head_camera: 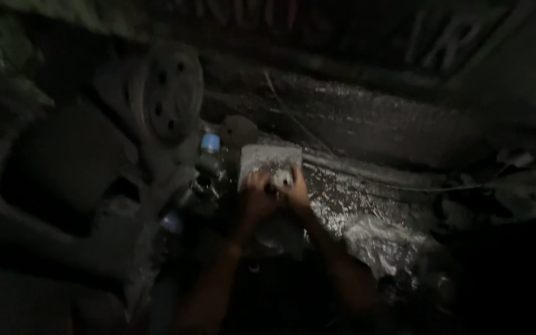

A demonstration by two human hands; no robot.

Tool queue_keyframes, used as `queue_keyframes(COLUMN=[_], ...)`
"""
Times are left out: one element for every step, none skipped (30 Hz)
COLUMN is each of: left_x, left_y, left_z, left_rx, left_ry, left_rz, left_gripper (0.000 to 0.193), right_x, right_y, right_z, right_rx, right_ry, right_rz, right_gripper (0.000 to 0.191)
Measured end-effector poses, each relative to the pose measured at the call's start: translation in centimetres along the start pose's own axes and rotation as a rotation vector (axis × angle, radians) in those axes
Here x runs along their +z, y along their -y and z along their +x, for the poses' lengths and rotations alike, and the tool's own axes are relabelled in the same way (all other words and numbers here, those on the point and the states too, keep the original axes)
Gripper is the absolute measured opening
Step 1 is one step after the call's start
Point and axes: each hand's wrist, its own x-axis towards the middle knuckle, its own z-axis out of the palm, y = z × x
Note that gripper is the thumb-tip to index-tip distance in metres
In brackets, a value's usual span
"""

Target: The person holds a finned engine cylinder with both hands, rotating and turning it repeatedly in front of a bench grinding/polishing machine, viewing its surfaces and bore. They then carry the part across the workshop, sit on the floor, and rub a small engine component by hand against a flat abrasive stone block.

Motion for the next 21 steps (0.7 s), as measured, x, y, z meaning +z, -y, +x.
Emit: queue_keyframes(left_x=[-0.6, -1.3, -2.0, -2.6, -3.1, -3.3, -3.1, -2.9, -2.4, -1.9, -1.4, -1.0, -0.8, -0.8, -1.0, -1.4, -1.8, -2.1, -2.4, -2.5, -2.5], left_y=[-0.3, -1.1, -1.8, -2.4, -2.8, -3.1, -3.1, -3.0, -2.7, -2.3, -1.9, -1.5, -1.2, -1.0, -0.8, -0.7, -0.8, -0.8, -0.8, -0.8, -0.8], left_z=[-1.7, -3.9, -6.0, -7.3, -7.9, -7.8, -6.7, -5.5, -3.8, -2.5, -2.1, -2.2, -3.0, -4.2, -5.6, -7.2, -8.4, -8.6, -8.2, -7.1, -5.5], left_rx=[-0.193, -0.066, 0.049, 0.165, 0.289, 0.41, 0.16, -0.091, 0.091, 0.282, 0.195, 0.105, 0.025, -0.03, -0.081, 0.202, 0.473, 0.384, 0.309, 0.224, 0.127], left_ry=[0.242, 0.159, 0.084, 0.01, -0.067, -0.149, 0.027, 0.211, -0.005, -0.212, -0.126, -0.034, 0.05, 0.105, 0.155, -0.012, -0.162, -0.102, -0.048, 0.007, 0.064], left_rz=[-0.061, -0.067, -0.08, -0.091, -0.094, -0.102, 0.006, 0.116, 0.157, 0.202, 0.149, 0.09, 0.033, -0.014, -0.048, -0.068, -0.099, -0.121, -0.14, -0.166, -0.192], left_gripper=[0.039, 0.038, 0.038, 0.039, 0.04, 0.041, 0.036, 0.039, 0.042, 0.052, 0.049, 0.045, 0.042, 0.04, 0.038, 0.036, 0.043, 0.043, 0.043, 0.043, 0.043], right_x=[0.0, -0.3, -0.3, -0.6, -0.6, -0.6, -0.6, -0.3, -0.1, 0.1, 0.3, 0.4, 0.5, 0.4, 0.4, 0.2, 0.1, 0.0, -0.1, -0.1, -0.1], right_y=[-0.5, -1.0, -1.3, -1.3, -1.1, -0.6, -0.1, 0.7, 1.4, 2.0, 2.3, 3.2, 2.9, 1.7, 1.2, 0.8, 0.4, 0.3, 0.4, 0.6, 1.1], right_z=[-2.1, -5.1, -7.8, -9.2, -9.7, -9.5, -7.9, -5.4, -2.6, -0.3, 0.2, 0.4, -0.9, -2.3, -5.4, -8.1, -10.4, -11.1, -10.9, -9.9, -7.5], right_rx=[-0.109, -0.187, -0.23, -0.148, -0.076, -0.004, 0.053, 0.113, 0.152, 0.192, 0.2, 0.168, 0.072, -0.033, -0.076, -0.084, -0.099, -0.117, -0.118, -0.112, -0.096], right_ry=[-0.003, 0.0, 0.013, 0.046, 0.077, 0.115, 0.064, 0.013, -0.001, -0.019, -0.021, -0.025, -0.03, -0.037, -0.033, -0.009, 0.043, 0.062, 0.052, 0.049, 0.053], right_rz=[-0.054, -0.085, -0.115, -0.159, -0.196, -0.24, -0.199, -0.154, -0.062, 0.035, 0.067, 0.069, 0.022, -0.051, -0.107, -0.149, -0.158, -0.151, -0.126, -0.107, -0.088], right_gripper=[0.075, 0.075, 0.074, 0.075, 0.077, 0.079, 0.08, 0.082, 0.087, 0.094, 0.089, 0.087, 0.084, 0.082, 0.08, 0.078, 0.076, 0.074, 0.072, 0.07, 0.068])
